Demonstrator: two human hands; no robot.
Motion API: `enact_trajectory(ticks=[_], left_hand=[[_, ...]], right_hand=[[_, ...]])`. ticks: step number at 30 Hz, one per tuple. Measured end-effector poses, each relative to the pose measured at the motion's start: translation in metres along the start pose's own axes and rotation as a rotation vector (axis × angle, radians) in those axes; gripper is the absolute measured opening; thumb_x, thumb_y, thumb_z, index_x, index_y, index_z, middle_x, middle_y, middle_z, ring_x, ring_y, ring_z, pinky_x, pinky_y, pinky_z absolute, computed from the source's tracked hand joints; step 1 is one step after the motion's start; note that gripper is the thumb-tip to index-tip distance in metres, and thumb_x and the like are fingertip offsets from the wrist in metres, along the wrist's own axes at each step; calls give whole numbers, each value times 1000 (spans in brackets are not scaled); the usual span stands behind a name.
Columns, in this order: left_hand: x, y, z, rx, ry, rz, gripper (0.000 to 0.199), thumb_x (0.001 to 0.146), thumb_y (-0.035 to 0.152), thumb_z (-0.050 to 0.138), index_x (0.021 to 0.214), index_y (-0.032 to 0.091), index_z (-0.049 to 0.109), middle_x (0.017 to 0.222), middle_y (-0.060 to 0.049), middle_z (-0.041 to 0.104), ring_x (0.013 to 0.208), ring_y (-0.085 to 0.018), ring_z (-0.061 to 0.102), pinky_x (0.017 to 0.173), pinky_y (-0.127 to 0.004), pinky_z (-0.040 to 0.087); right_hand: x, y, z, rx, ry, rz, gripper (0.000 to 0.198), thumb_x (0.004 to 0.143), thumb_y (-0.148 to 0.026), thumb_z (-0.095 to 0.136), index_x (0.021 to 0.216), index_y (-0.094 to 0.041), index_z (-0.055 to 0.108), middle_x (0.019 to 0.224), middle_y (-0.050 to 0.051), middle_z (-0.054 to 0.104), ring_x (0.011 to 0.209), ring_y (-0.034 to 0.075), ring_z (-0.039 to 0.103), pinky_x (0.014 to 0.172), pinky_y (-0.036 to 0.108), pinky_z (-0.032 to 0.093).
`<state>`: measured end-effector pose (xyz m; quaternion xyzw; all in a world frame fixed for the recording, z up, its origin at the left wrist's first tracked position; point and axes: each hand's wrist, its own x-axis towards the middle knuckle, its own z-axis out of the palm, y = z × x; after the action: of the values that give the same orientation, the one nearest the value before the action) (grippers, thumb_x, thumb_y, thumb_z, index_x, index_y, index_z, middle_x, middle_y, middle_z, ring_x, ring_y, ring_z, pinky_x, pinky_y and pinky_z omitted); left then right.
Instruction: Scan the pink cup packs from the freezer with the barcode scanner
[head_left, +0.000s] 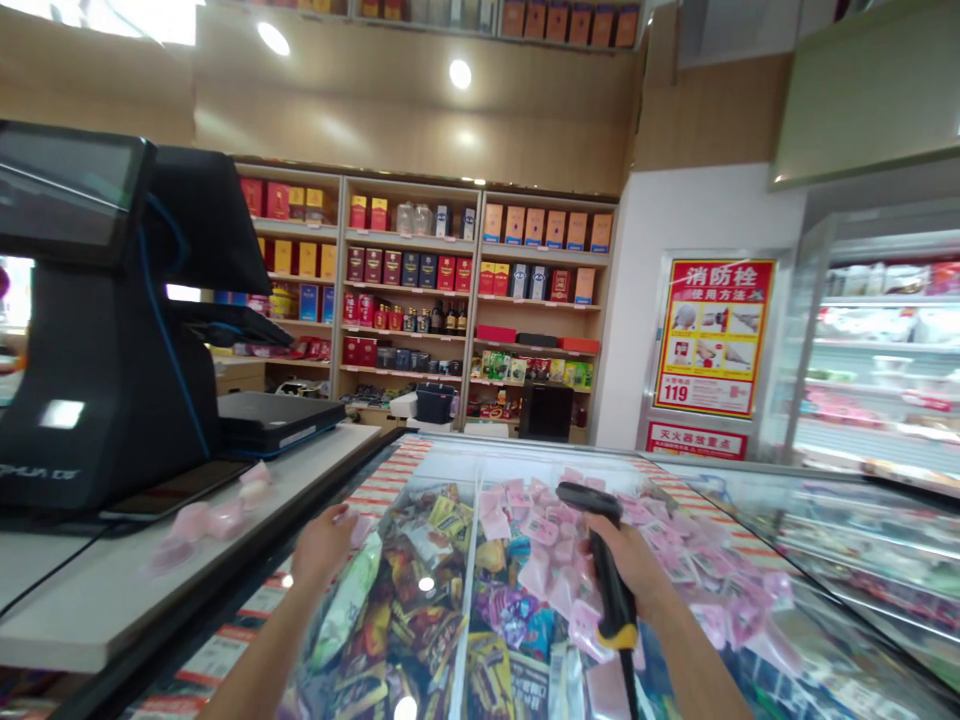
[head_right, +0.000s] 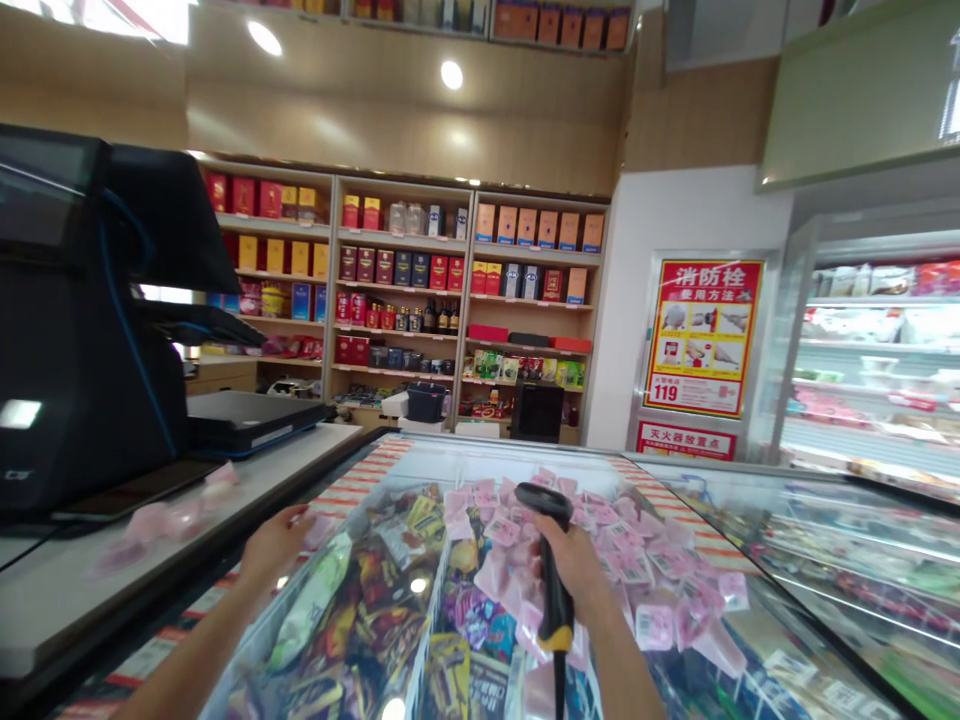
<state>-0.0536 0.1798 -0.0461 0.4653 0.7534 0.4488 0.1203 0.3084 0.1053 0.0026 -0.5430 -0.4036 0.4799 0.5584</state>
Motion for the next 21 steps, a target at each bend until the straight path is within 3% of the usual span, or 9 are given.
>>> enact_trajectory(ticks=[4,8,11,16,21], left_hand=[[2,-7,-18,157,29,13,41,68,29,45,104,13,57,88,-16,60,82,-32,57,67,-39,43],[-12,9,-13,245,137,89,51,69,28,42,116,9,45,111,-22,44,103,-38,43,80,-47,36],[-31,38,12,238,105,258,48,72,26,41,117,11,42,115,-17,42,109,-28,40,91,-37,30],[-67,86,78,172,-135,459,40,68,19,48,107,14,51,105,-8,53,99,-16,48,89,-24,32],[-86,103,122,118,-296,464,38,70,22,53,106,13,50,107,-9,54,101,-18,47,88,-32,32]], right_hand=[[1,-4,-14,7,66,-20,23,64,-37,55,62,-14,50,47,0,54,33,10,48,30,22,38],[-3,-3,-23,-6,83,-8,24,64,-38,56,61,-15,50,45,-1,54,33,10,48,29,22,38],[-3,1,-24,12,56,-6,25,64,-39,56,62,-15,50,46,-1,54,33,10,48,30,22,39],[-4,5,-20,12,-43,-11,28,65,-42,54,62,-14,50,48,0,55,34,10,48,30,22,39],[-9,-1,-14,-6,-62,-4,27,66,-40,52,59,-15,49,45,-1,52,32,9,46,30,21,37]])
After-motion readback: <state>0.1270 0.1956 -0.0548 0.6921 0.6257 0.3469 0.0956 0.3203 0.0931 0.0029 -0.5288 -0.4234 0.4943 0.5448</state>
